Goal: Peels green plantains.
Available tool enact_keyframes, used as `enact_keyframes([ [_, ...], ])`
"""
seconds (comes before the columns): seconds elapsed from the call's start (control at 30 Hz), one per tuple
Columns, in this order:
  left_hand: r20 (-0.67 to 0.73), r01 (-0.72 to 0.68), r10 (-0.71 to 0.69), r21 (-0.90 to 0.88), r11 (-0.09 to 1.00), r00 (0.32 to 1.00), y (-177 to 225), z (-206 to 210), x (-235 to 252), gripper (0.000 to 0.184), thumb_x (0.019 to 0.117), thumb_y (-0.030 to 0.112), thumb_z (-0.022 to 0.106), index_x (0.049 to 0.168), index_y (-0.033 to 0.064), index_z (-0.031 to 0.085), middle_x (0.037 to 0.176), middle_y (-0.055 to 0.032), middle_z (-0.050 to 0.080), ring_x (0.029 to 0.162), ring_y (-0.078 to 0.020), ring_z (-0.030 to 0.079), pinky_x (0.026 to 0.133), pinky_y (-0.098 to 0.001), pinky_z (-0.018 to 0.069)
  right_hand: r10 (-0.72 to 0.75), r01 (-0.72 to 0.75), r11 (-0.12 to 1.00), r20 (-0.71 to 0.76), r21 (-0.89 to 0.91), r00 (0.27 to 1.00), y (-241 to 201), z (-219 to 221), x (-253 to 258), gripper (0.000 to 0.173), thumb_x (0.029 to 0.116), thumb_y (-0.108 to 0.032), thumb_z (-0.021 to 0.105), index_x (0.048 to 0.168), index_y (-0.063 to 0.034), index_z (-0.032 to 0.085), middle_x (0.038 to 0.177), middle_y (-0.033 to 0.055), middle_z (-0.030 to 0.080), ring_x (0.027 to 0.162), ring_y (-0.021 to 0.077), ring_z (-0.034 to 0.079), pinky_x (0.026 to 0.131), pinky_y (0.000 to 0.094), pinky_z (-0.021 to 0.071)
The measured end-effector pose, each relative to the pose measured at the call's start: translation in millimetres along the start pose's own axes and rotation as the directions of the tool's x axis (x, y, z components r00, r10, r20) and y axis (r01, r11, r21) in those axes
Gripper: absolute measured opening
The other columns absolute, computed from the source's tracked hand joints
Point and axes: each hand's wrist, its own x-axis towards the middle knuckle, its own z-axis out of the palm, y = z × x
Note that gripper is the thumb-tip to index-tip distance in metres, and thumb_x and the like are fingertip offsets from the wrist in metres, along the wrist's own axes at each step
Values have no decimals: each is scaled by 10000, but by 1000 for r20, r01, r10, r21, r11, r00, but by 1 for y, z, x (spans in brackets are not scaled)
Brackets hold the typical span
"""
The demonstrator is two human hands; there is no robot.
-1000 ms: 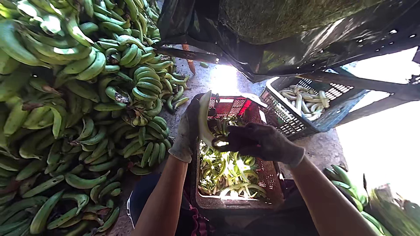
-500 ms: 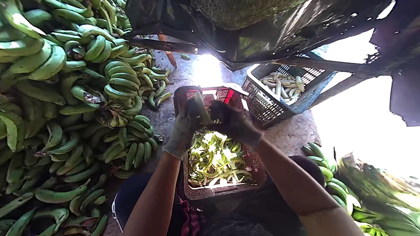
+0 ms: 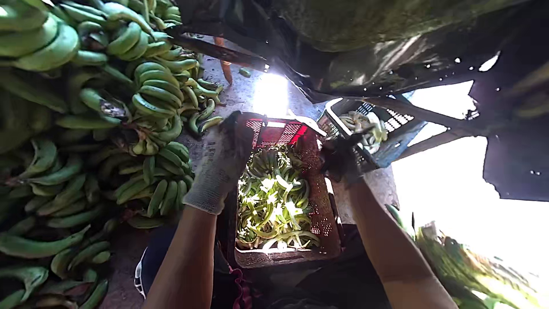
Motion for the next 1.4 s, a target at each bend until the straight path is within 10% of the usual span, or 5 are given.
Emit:
enact_keyframes([
  [0.13, 83, -46, 53, -91, 995, 995, -5, 12, 4, 505, 1039, 569, 434, 1483, 331, 467, 1178, -98, 661, 898, -258, 667, 711, -540, 554, 370, -142, 483, 55, -864, 927, 60, 95, 4, 498, 1055, -426, 531, 1334, -18, 593, 1229, 208, 649, 1109, 312, 627, 971, 513, 496],
  [0.33, 98, -100, 106, -68, 993, 990, -11, 6, 8, 519, 1055, 520, 435, 1526, 302, 435, 1389, -64, 593, 1120, -242, 646, 897, -535, 539, 505, -11, -218, -122, -976, 855, 150, 129, 31, 542, 962, -543, 575, 1433, -273, 590, 1466, 178, 555, 1369, 406, 498, 1051, 691, 413],
  [0.67, 250, -121, 175, -219, 968, 952, -17, 25, 25, 522, 1070, 487, 408, 1499, 199, 483, 1266, -130, 655, 1113, -262, 645, 959, -531, 508, 328, -185, 885, 293, -426, 898, 4, 73, -15, 336, 1010, -198, 594, 1323, -79, 597, 1057, 40, 690, 869, 112, 650, 779, 291, 561],
  [0.93, 598, 512, 59, -730, 453, 800, -42, 72, 50, 468, 1050, 527, 432, 1143, 108, 619, 893, -53, 664, 785, -162, 658, 694, -361, 580, -135, 598, 661, 711, -454, 690, -39, 94, -79, 522, 927, -277, 703, 1411, -119, 586, 1380, 4, 642, 1213, 111, 625, 998, 328, 558],
  [1.4, -94, -77, -26, -920, 385, 995, 8, 15, 20, 361, 1002, 226, 642, 1325, 106, 532, 958, -121, 704, 772, -202, 696, 653, -342, 602, -361, 483, 711, 323, -512, 875, -52, 103, -72, 604, 926, -286, 706, 1445, -53, 504, 1127, 60, 700, 934, 111, 697, 813, 328, 616],
])
